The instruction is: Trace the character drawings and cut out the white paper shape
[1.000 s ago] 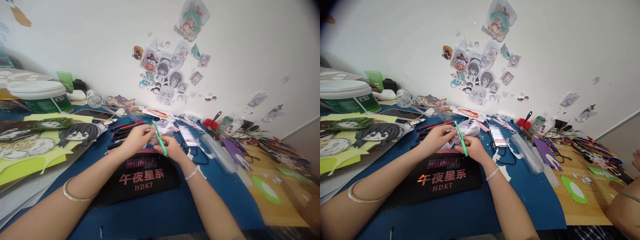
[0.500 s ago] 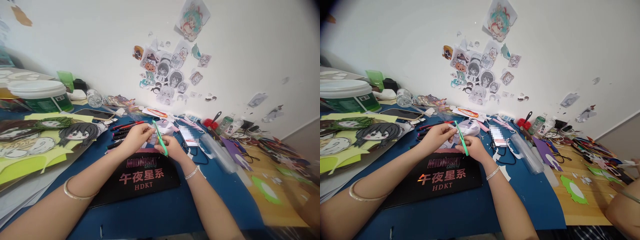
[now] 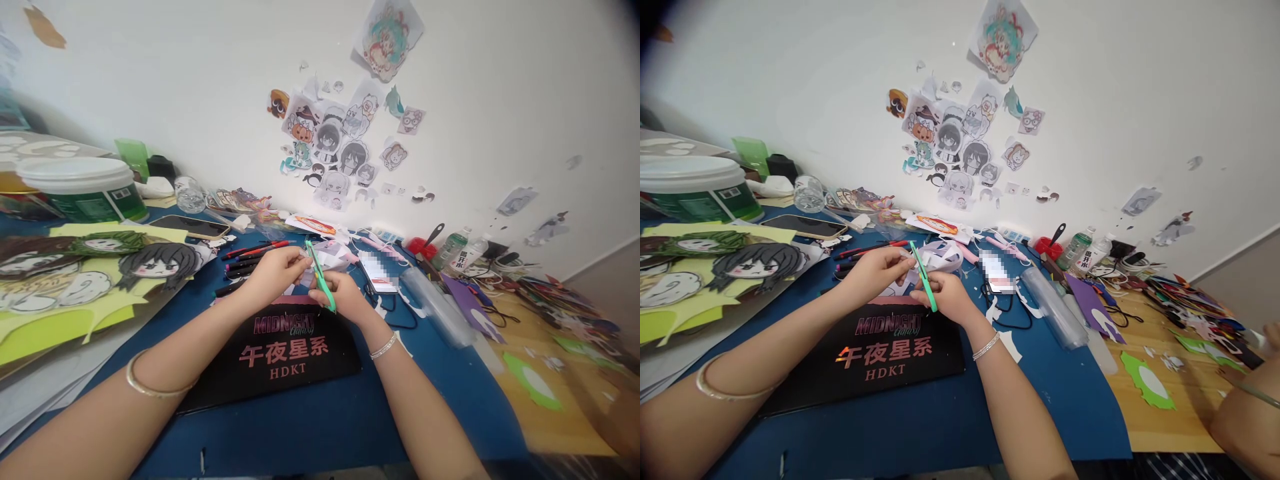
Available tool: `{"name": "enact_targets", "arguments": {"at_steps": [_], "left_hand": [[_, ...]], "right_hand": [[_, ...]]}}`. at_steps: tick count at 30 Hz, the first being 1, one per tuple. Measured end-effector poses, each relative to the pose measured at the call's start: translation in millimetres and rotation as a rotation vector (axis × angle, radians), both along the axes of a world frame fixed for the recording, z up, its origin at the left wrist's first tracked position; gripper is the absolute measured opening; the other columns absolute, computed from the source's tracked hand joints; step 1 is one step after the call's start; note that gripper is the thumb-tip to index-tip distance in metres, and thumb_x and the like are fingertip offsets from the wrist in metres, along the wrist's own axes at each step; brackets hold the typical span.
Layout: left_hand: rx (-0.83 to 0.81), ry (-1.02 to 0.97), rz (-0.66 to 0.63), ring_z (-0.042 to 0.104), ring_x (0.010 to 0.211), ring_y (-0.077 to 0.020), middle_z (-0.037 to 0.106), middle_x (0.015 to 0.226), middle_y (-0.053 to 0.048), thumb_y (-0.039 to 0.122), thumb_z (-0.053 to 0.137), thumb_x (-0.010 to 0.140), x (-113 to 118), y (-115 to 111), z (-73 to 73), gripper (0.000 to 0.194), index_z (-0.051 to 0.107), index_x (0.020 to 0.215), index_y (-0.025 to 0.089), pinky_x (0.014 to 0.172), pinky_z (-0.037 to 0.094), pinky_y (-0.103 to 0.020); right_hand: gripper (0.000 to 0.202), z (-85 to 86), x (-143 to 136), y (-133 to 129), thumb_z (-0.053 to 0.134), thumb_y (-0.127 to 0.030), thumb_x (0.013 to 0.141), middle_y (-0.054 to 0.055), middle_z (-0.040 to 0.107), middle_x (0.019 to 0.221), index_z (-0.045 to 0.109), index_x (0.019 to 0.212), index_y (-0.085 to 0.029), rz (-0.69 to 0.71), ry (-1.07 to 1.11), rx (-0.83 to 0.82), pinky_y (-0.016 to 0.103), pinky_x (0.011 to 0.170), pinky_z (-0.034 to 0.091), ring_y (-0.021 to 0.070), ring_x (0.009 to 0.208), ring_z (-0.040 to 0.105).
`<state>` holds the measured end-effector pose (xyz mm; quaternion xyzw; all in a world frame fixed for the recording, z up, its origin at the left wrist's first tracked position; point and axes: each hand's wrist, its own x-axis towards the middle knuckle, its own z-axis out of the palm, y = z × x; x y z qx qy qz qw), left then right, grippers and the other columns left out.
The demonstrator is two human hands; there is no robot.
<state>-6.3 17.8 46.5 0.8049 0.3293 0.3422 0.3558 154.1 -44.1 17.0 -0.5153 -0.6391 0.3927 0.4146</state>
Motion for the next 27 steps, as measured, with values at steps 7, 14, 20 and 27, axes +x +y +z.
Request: {"name": "enact_targets", "arguments": {"at_steps": [7,14,20,27], "left_hand": [[0.001,-0.031,-0.034,0.047,0.047,-0.011,0.049,0.048,0.004,0.04,0.048,0.078,-1.8,1.3,-0.1,0.028,0.053,0.06,0.018,0.05,0.035,-0.022],[-0.077,-0.054,-0.029,0.047,0.046,-0.0107,0.051,0.048,0.003,0.041,0.048,0.077,-0.8,1.1,1.9,0.029,0.051,0.059,0.017,0.049,0.035,-0.022],[-0.072,-0.119,-0.136,0.05,0.051,-0.0123,0.051,0.052,0.003,0.04,0.044,0.081,-2.1,-1.0,0.9,0.027,0.052,0.067,0.018,0.055,0.04,-0.024],[0.227,0.044,-0.145,0.055,0.067,-0.0166,0.063,0.071,-0.003,0.037,0.046,0.08,6.3,-20.5,2.4,0.025,0.063,0.074,0.019,0.064,0.042,-0.026]], "right_hand": [[0.032,-1.7,1.9,0.7,0.07,-0.042,0.064,-0.005,0.045,0.053,0.054,0.071,-0.015,0.002,-0.006,0.009,0.02,0.044,0.029,0.0074,0.048,0.037],[0.03,-2.1,1.9,3.2,0.071,-0.037,0.062,-0.005,0.044,0.054,0.054,0.072,-0.015,-0.026,0.05,0.021,0.02,0.046,0.033,0.0072,0.049,0.038],[0.029,-12.3,8.0,12.1,0.067,-0.036,0.065,-0.003,0.051,0.058,0.056,0.081,-0.015,-0.145,0.016,0.029,0.021,0.047,0.037,0.0089,0.049,0.044],[0.019,-18.3,-11.6,15.0,0.06,-0.027,0.071,0.008,0.067,0.077,0.066,0.086,-0.017,-0.274,-0.853,0.191,0.029,0.06,0.041,0.0227,0.073,0.06]]}}
